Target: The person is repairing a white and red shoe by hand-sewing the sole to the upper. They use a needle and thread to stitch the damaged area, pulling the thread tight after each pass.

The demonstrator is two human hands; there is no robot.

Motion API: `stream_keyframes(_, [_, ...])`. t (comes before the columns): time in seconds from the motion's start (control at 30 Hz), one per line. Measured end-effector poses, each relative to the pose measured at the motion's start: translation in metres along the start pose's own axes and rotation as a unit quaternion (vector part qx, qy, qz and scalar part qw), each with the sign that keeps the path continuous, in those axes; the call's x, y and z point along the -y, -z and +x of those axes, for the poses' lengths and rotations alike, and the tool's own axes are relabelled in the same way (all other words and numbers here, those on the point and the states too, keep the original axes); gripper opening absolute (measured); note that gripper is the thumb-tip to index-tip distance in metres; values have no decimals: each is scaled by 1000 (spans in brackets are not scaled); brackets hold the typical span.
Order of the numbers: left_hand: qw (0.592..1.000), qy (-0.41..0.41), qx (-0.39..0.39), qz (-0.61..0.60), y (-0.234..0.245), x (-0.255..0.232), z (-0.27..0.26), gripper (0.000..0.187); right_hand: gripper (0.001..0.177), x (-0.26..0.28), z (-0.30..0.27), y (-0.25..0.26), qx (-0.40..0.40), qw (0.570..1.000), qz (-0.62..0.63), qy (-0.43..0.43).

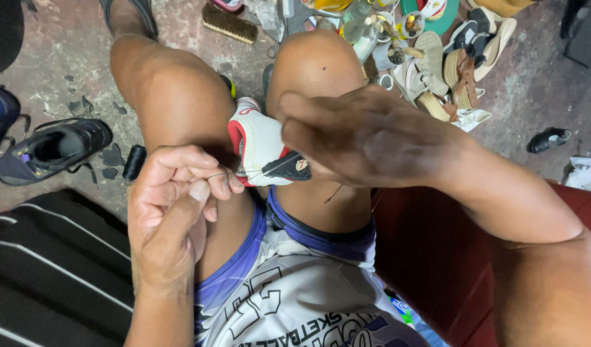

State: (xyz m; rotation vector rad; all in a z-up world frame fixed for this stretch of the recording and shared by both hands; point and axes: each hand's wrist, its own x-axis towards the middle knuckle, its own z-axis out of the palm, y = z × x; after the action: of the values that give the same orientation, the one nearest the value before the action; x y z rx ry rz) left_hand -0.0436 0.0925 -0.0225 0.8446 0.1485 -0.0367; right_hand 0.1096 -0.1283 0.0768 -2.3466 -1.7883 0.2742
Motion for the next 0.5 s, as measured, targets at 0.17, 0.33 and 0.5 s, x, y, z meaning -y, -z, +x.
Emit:
stream_keyframes(0.17, [998,17,9,57,-3,-9,-2,22,12,7,-12,17,-19,974,207,-91])
stream_keyframes(0.33, [997,2,0,73,-4,-8,2,22,28,3,-8,7,-70,990,113,-46])
stream_keyframes(0.5, [999,-5,-6,51,-2,-2,4,17,28,-10,-1,-2,-25,994,95,49])
